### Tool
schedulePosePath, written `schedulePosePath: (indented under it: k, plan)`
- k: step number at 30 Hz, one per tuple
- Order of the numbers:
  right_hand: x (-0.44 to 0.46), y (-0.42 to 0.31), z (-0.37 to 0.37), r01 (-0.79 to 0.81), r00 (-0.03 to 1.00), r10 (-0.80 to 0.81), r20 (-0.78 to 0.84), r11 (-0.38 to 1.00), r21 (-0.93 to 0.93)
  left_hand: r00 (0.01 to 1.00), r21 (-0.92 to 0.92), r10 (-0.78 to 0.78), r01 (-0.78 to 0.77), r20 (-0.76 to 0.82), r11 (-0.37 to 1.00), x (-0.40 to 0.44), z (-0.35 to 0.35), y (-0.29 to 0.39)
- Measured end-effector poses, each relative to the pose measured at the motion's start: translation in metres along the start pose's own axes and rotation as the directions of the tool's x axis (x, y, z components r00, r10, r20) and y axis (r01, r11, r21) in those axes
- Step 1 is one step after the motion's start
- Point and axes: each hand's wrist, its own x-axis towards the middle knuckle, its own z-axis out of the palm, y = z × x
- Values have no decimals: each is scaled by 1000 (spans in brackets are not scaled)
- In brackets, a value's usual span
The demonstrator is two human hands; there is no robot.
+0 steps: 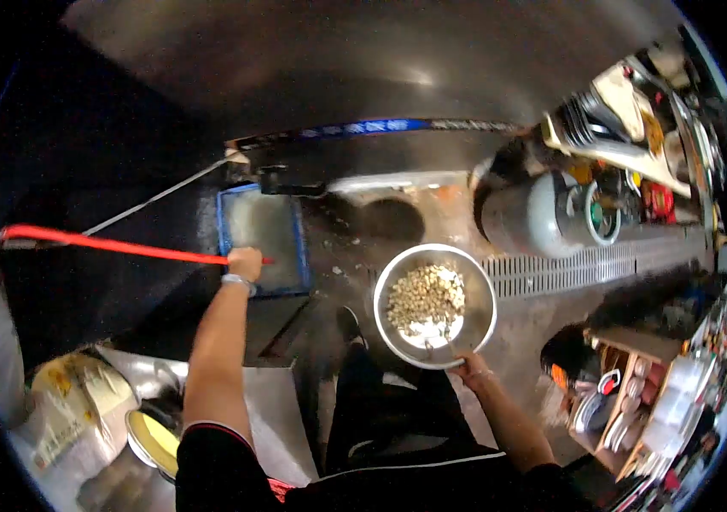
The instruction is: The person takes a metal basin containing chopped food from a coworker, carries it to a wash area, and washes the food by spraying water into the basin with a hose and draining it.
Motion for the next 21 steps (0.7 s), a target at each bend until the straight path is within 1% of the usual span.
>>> schedulePosePath:
  k: [1, 2, 3, 4, 6, 7, 8, 9, 11, 12, 13, 15, 16, 18, 21]
  plan:
    - [3, 0, 4, 3, 1000, -3, -24, 1000, -6, 995, -18, 82, -83, -57, 996, 4, 0, 19]
    - [5, -5, -1, 89, 996, -88, 14, 974, -209, 984, -17, 156, -158, -84, 987, 12, 6, 38]
    - [8, -15, 0, 56, 997, -65, -29, 972, -228, 967, -21, 234, -237, -105, 971, 21, 16, 59]
    - [11, -25, 1, 23, 997, -41, -72, 969, -245, 955, -69, 254, -267, -155, 961, 15, 3, 78]
    - [53, -16, -31, -58, 982, 60, -181, 998, 16, 926, -169, 265, -316, -269, 933, -7, -55, 110]
    - [84, 4, -41, -12, 981, 30, -190, 995, 95, 913, -180, 296, -353, -281, 918, -13, -71, 111]
    - [116, 23, -67, 152, 987, -160, -24, 967, -206, 902, -185, 318, -380, -293, 906, -22, -90, 120]
    - [89, -12, -40, 19, 989, -5, -145, 995, 99, 891, -190, 336, -402, -304, 896, -29, -104, 130]
    - [117, -7, -51, 44, 986, -32, -164, 996, 75, 869, -223, 365, -449, -334, 865, -41, -118, 147]
    - [125, -9, -52, 71, 984, -48, -169, 989, 133, 862, -240, 372, -464, -345, 853, -49, -119, 160]
    - [133, -15, -53, -5, 990, 30, -138, 984, 175, 852, -221, 382, -475, -357, 852, -53, -116, 176]
    - [139, -28, -46, 10, 991, 3, -137, 996, 91, 838, -183, 387, -480, -384, 858, -57, -113, 203]
    - [152, -28, -46, 13, 996, -6, -92, 996, 85, 861, -188, 335, -427, -382, 885, -56, -107, 216]
    - [174, -25, -50, 21, 1000, -21, -2, 997, 79, 846, -167, 229, -345, -483, 924, -54, -101, 231]
    - [207, -16, -48, -63, 998, 63, 3, 997, 43, 810, -165, 106, -243, -577, 956, -50, -85, 247]
